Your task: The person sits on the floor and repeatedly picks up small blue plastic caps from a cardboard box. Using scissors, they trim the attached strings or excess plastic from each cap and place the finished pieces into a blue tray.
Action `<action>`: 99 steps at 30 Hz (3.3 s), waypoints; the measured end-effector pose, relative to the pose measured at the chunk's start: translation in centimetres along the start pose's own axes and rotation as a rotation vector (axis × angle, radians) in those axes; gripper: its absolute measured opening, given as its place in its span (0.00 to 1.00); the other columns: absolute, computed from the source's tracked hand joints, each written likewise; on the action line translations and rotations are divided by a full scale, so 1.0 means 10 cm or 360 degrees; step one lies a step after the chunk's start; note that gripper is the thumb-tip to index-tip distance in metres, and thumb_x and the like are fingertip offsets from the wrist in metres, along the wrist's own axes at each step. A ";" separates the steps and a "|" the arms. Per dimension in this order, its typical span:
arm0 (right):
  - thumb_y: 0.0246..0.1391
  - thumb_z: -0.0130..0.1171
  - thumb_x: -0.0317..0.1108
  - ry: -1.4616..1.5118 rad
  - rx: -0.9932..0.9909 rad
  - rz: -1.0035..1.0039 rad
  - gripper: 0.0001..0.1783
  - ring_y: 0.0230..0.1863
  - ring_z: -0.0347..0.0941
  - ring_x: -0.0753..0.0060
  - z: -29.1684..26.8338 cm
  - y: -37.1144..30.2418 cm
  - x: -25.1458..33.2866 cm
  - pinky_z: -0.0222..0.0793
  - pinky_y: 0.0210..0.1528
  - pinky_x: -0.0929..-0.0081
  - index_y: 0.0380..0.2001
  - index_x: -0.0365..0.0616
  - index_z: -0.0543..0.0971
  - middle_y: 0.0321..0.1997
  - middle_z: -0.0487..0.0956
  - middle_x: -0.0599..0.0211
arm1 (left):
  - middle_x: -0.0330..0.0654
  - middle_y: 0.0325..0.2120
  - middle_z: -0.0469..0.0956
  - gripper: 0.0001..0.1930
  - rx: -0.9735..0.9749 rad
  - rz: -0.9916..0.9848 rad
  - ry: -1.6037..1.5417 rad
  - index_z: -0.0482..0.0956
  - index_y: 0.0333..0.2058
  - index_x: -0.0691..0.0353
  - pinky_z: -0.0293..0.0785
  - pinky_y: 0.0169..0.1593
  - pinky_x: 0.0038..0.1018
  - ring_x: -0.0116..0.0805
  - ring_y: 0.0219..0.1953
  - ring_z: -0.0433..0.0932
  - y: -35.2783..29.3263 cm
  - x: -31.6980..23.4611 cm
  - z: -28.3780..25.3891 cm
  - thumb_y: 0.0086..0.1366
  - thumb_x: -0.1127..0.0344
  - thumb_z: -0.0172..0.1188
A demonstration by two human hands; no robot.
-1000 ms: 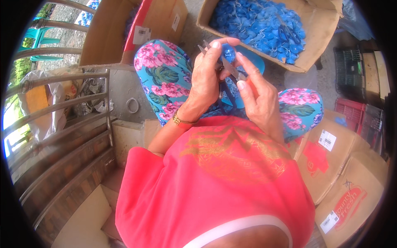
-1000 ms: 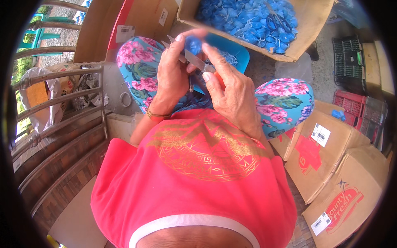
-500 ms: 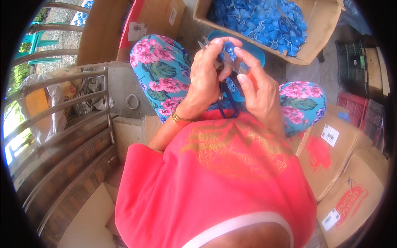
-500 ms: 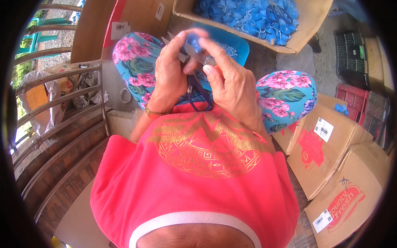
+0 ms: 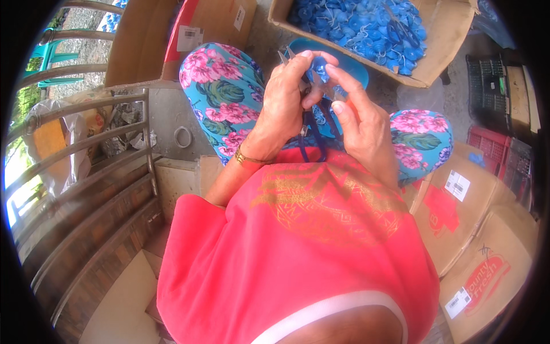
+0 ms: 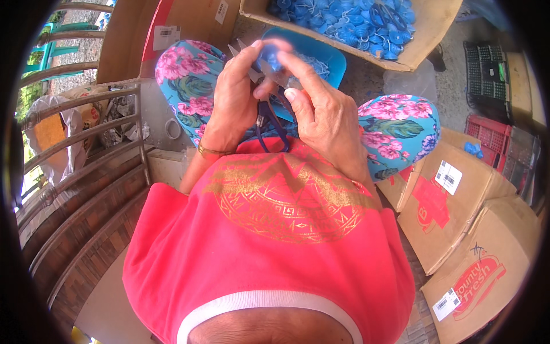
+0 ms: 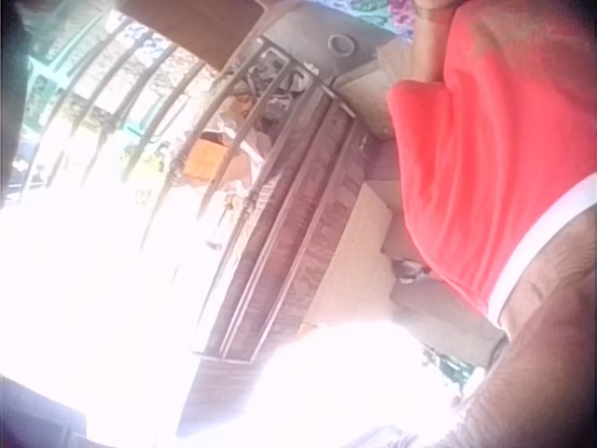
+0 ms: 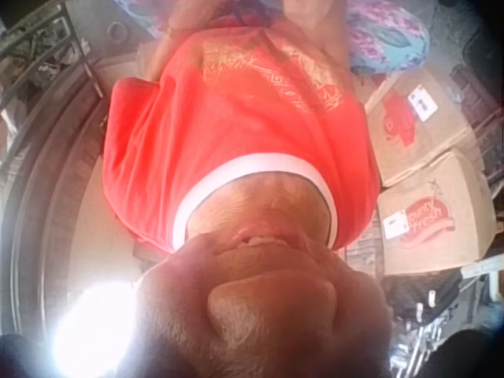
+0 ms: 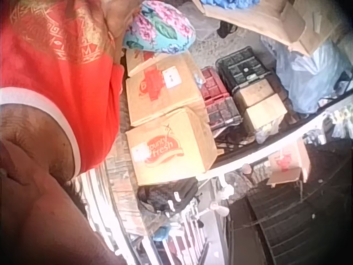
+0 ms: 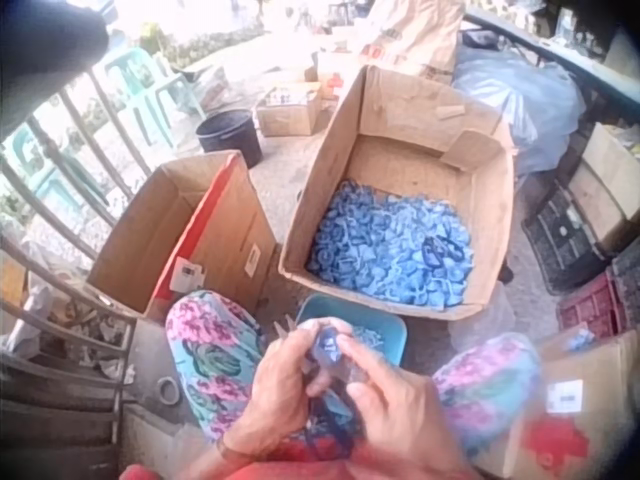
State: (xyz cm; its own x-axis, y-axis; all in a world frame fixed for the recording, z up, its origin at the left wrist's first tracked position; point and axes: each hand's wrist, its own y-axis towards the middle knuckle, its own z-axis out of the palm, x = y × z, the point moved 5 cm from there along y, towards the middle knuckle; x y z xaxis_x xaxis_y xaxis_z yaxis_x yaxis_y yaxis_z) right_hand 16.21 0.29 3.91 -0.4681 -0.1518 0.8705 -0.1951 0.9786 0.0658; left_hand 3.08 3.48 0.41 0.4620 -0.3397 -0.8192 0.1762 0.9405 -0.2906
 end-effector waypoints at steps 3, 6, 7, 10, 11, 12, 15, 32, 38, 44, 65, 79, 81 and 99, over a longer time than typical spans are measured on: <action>0.55 0.54 0.27 -0.0051 -0.0077 -0.0039 0.22 0.41 0.78 0.51 0.03 -0.01 -0.03 0.74 0.39 0.64 0.54 0.55 0.72 0.47 0.79 0.57 | 0.38 0.21 0.76 0.19 -0.0025 -0.0051 -0.0085 0.78 0.37 0.67 0.52 0.20 0.19 0.19 0.15 0.57 0.00 0.05 0.00 0.69 0.57 0.43; 0.56 0.54 0.28 -0.0030 -0.0139 -0.0066 0.20 0.41 0.78 0.51 0.06 -0.01 -0.08 0.74 0.38 0.64 0.52 0.56 0.73 0.45 0.79 0.57 | 0.32 0.21 0.72 0.19 -0.0006 -0.0119 -0.0143 0.78 0.41 0.64 0.53 0.25 0.19 0.19 0.16 0.55 -0.03 0.10 0.00 0.70 0.58 0.42; 0.56 0.54 0.28 -0.0047 -0.0133 -0.0072 0.20 0.41 0.78 0.51 0.06 -0.01 -0.07 0.74 0.38 0.64 0.52 0.56 0.73 0.44 0.80 0.58 | 0.32 0.20 0.71 0.19 -0.0004 -0.0111 -0.0138 0.78 0.41 0.64 0.53 0.25 0.19 0.19 0.16 0.55 -0.03 0.10 -0.01 0.70 0.57 0.42; 0.57 0.53 0.29 -0.0100 -0.0145 -0.0098 0.19 0.40 0.78 0.51 0.06 0.00 -0.08 0.74 0.37 0.65 0.52 0.56 0.74 0.43 0.80 0.58 | 0.32 0.18 0.69 0.19 -0.0001 -0.0085 -0.0129 0.78 0.41 0.64 0.54 0.26 0.19 0.20 0.17 0.55 -0.02 0.12 -0.02 0.70 0.57 0.41; 0.57 0.53 0.29 -0.0117 -0.0167 -0.0108 0.18 0.40 0.78 0.51 0.07 -0.01 -0.10 0.74 0.36 0.65 0.52 0.56 0.74 0.43 0.80 0.58 | 0.32 0.17 0.68 0.19 -0.0003 -0.0075 -0.0128 0.78 0.41 0.64 0.54 0.26 0.19 0.20 0.16 0.55 -0.01 0.14 -0.02 0.71 0.57 0.41; 0.57 0.53 0.29 -0.0131 -0.0188 -0.0119 0.18 0.39 0.78 0.51 0.08 0.00 -0.11 0.74 0.36 0.64 0.51 0.56 0.74 0.43 0.80 0.57 | 0.32 0.16 0.67 0.20 -0.0008 -0.0066 -0.0124 0.78 0.42 0.64 0.53 0.26 0.19 0.20 0.16 0.55 -0.01 0.15 -0.03 0.71 0.56 0.41; 0.60 0.52 0.31 -0.0113 -0.0311 -0.0175 0.15 0.34 0.79 0.60 0.08 0.03 -0.17 0.73 0.35 0.68 0.50 0.53 0.75 0.41 0.80 0.60 | 0.32 0.14 0.63 0.21 0.0020 0.0079 -0.0001 0.77 0.42 0.64 0.53 0.25 0.20 0.20 0.16 0.55 0.05 0.19 -0.03 0.71 0.55 0.39; 0.60 0.53 0.35 0.0083 -0.0009 0.0063 0.23 0.36 0.78 0.57 0.00 -0.05 -0.16 0.72 0.38 0.68 0.59 0.48 0.69 0.42 0.80 0.54 | 0.38 0.16 0.71 0.25 -0.0070 -0.0030 0.0236 0.78 0.35 0.65 0.50 0.18 0.19 0.19 0.12 0.56 0.13 0.07 -0.06 0.70 0.50 0.39; 0.57 0.55 0.32 -0.0012 0.0116 0.0122 0.26 0.35 0.78 0.50 -0.01 -0.05 -0.04 0.72 0.38 0.65 0.60 0.54 0.68 0.43 0.79 0.51 | 0.37 0.13 0.69 0.26 -0.0234 -0.0084 0.0331 0.78 0.31 0.66 0.52 0.17 0.20 0.20 0.12 0.59 0.12 0.08 -0.08 0.69 0.48 0.41; 0.56 0.55 0.29 0.0095 0.0041 -0.0004 0.27 0.33 0.78 0.53 0.03 -0.06 -0.07 0.73 0.38 0.66 0.60 0.56 0.68 0.45 0.78 0.51 | 0.36 0.14 0.70 0.26 -0.0238 -0.0109 0.0384 0.78 0.30 0.66 0.54 0.17 0.19 0.21 0.13 0.61 0.09 0.05 -0.07 0.68 0.48 0.43; 0.55 0.55 0.30 -0.0183 -0.0159 -0.0183 0.21 0.37 0.77 0.51 0.14 0.04 -0.13 0.73 0.34 0.62 0.53 0.58 0.73 0.39 0.79 0.59 | 0.32 0.20 0.74 0.21 -0.0185 -0.0322 -0.0078 0.81 0.32 0.62 0.46 0.19 0.18 0.19 0.15 0.54 0.13 0.23 -0.13 0.67 0.53 0.44; 0.57 0.53 0.29 -0.0101 -0.0224 -0.0158 0.21 0.40 0.78 0.51 0.18 0.07 -0.14 0.73 0.37 0.63 0.55 0.56 0.72 0.42 0.79 0.59 | 0.32 0.19 0.72 0.22 -0.0375 -0.0175 -0.0187 0.81 0.34 0.64 0.50 0.19 0.16 0.18 0.17 0.57 0.09 0.22 -0.02 0.69 0.53 0.43; 0.58 0.53 0.29 -0.0006 -0.0227 -0.0178 0.21 0.44 0.77 0.51 0.19 0.05 -0.15 0.73 0.40 0.64 0.56 0.54 0.72 0.45 0.79 0.57 | 0.31 0.14 0.68 0.23 -0.0356 -0.0191 -0.0167 0.82 0.33 0.64 0.51 0.18 0.18 0.18 0.14 0.57 0.07 0.21 -0.01 0.68 0.52 0.42; 0.65 0.46 0.35 0.0861 -0.0179 0.0222 0.16 0.25 0.69 0.83 0.19 0.08 -0.38 0.66 0.27 0.82 0.53 0.45 0.73 0.31 0.76 0.71 | 0.37 0.21 0.73 0.22 -0.0062 -0.0202 -0.0327 0.77 0.42 0.66 0.67 0.26 0.21 0.21 0.14 0.59 0.06 0.34 -0.03 0.69 0.52 0.44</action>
State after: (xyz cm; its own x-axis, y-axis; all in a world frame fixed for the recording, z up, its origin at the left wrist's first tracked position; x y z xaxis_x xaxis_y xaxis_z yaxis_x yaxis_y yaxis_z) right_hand 16.21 1.42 -0.29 0.0314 0.0436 0.9986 -0.0562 0.9975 -0.0418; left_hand 4.56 2.90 -2.71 0.6061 -0.4467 -0.6582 0.2127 0.8883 -0.4070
